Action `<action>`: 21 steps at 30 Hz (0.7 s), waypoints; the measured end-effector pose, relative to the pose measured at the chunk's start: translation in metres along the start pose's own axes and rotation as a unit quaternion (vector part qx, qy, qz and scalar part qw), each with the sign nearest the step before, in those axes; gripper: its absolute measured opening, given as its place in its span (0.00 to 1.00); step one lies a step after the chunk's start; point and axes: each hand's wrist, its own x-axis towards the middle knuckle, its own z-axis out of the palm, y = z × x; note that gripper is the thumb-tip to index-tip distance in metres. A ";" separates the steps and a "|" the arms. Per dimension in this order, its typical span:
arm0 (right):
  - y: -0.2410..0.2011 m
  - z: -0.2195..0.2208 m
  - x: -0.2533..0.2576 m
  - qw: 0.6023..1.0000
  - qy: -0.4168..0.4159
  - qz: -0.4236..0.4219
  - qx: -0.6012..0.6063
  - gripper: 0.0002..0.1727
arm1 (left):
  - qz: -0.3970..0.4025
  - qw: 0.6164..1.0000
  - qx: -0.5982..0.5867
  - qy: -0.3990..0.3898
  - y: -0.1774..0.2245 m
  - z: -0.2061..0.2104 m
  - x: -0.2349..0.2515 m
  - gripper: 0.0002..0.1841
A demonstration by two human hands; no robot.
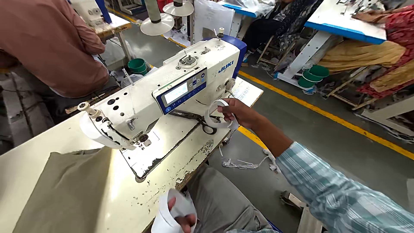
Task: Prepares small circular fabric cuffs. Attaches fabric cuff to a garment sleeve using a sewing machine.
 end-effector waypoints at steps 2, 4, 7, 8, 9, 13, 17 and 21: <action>0.000 0.039 -0.028 0.999 -0.048 -0.008 0.012 0.06 | 0.000 0.998 -0.064 -0.018 -0.010 0.006 0.021 0.40; 0.010 0.084 -0.056 0.995 -0.095 -0.007 0.037 0.07 | 0.010 0.999 -0.025 0.033 -0.015 0.018 0.040 0.50; 0.037 0.132 -0.078 0.986 -0.141 0.010 0.090 0.09 | 0.010 0.984 0.126 0.127 -0.012 0.039 0.054 0.68; 0.043 0.141 -0.082 0.984 -0.144 0.021 0.103 0.09 | 0.013 0.972 0.182 0.145 -0.010 0.043 0.055 0.70; 0.048 0.147 -0.086 0.982 -0.152 0.027 0.111 0.08 | 0.017 0.960 0.232 0.158 -0.009 0.044 0.056 0.67; 0.059 0.145 -0.093 0.962 -0.256 0.013 0.093 0.07 | 0.025 0.953 0.242 0.180 -0.006 0.027 0.050 0.34; 0.057 0.139 -0.092 0.941 -0.327 -0.007 0.083 0.14 | 0.035 0.958 0.235 0.160 -0.007 0.001 0.040 0.20; 0.052 0.142 -0.094 0.935 -0.343 -0.046 0.074 0.13 | 0.070 0.958 0.252 0.119 -0.009 -0.007 0.037 0.20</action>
